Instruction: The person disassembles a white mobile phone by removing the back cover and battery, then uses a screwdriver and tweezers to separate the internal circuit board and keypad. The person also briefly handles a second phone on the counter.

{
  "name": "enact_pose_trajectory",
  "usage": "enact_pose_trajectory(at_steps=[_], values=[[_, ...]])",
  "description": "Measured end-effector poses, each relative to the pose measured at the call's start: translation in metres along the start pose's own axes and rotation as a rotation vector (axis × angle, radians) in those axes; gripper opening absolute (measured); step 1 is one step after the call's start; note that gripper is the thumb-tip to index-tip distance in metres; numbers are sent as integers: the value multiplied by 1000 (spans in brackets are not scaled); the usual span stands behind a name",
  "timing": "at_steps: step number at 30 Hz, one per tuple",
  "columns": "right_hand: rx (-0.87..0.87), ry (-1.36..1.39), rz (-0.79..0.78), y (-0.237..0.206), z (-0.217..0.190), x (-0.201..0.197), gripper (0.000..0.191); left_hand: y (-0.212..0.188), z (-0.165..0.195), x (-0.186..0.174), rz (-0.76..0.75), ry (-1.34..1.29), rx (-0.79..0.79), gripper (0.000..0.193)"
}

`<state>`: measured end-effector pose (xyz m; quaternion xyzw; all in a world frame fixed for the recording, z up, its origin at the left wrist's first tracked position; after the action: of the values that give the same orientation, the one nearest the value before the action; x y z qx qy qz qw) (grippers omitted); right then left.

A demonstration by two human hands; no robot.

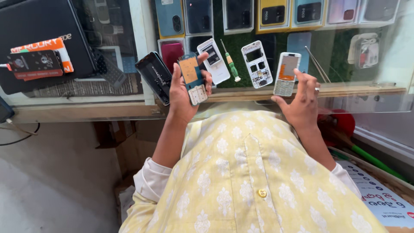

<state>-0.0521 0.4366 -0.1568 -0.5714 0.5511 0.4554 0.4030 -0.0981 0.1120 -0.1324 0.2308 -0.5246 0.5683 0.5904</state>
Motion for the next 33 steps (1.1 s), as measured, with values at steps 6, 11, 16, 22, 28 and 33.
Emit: enact_pose_trajectory(at_steps=[6, 11, 16, 22, 28, 33], values=[[-18, 28, 92, 26, 7, 10, 71, -7, -20, -4, 28, 50, -7, 74], [-150, 76, 95, 33, -19, 6, 71, -16, -31, -12, 113, 60, 66, 70], [-221, -44, 57, 39, -57, 12, 80, -19, -39, -15, 173, 38, 84, 65], [-174, 199, 223, 55, -42, 2, 62, -22, -38, -18, 172, 57, 117, 64], [-1, 467, 160, 63, -9, 11, 29, -19, -44, -17, 166, 30, 103, 60], [174, 816, 64, 73, -19, 23, 30, -17, -40, -15, 178, 60, 113, 59]])
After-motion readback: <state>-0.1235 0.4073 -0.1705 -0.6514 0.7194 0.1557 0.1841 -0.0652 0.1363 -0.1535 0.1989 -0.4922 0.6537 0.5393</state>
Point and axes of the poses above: each hand's wrist, its own y-axis towards the middle knuckle, its own x-axis out of the palm, z = x × y, the point moved 3 cm from there along y, towards the middle knuckle, and after that the axes turned 13 degrees about -y, right-handed, at the moved point
